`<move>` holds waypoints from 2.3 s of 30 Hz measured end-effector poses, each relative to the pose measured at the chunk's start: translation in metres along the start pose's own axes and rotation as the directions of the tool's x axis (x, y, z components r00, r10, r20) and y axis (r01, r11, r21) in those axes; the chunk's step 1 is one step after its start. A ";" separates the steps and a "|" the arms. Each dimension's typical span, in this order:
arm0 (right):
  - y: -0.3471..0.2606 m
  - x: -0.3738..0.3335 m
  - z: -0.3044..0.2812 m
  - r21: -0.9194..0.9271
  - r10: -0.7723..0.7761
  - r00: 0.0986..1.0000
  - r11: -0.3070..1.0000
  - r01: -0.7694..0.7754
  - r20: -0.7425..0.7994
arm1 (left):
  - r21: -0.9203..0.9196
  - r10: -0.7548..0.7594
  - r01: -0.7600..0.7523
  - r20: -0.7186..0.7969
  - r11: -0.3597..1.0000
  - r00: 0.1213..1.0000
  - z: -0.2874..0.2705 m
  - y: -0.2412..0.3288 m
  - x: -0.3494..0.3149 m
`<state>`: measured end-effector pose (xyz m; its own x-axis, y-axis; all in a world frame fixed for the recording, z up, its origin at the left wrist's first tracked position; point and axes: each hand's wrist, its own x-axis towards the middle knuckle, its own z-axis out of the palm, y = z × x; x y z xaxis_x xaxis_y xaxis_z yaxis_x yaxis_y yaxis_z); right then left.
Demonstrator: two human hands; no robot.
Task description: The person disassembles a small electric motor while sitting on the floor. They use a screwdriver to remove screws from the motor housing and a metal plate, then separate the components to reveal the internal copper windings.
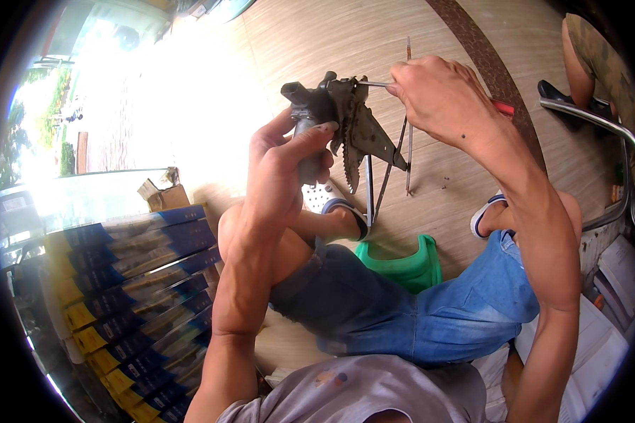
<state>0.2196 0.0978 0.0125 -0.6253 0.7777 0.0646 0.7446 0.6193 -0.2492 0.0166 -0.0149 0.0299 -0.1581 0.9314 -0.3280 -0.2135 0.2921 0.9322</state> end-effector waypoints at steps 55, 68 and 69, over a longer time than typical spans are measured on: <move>-0.029 0.008 0.008 0.028 0.082 0.981 0.997 -0.079 -0.176 | 0.031 -0.009 0.008 0.021 1.000 1.000 0.004 0.004 -0.002; -0.034 0.014 -0.006 0.193 0.202 0.978 0.959 -0.207 0.043 | 0.029 -0.008 0.007 0.028 1.000 1.000 0.003 0.005 -0.002; -0.034 0.014 -0.006 0.181 0.199 0.978 0.962 -0.206 0.056 | 0.037 -0.010 0.009 0.025 0.999 1.000 0.004 0.005 -0.002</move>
<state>0.1868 0.0882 0.0281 -0.4769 0.8781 -0.0400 0.8022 0.4161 -0.4282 0.0195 -0.0143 0.0354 -0.1318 0.9335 -0.3334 -0.1788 0.3085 0.9343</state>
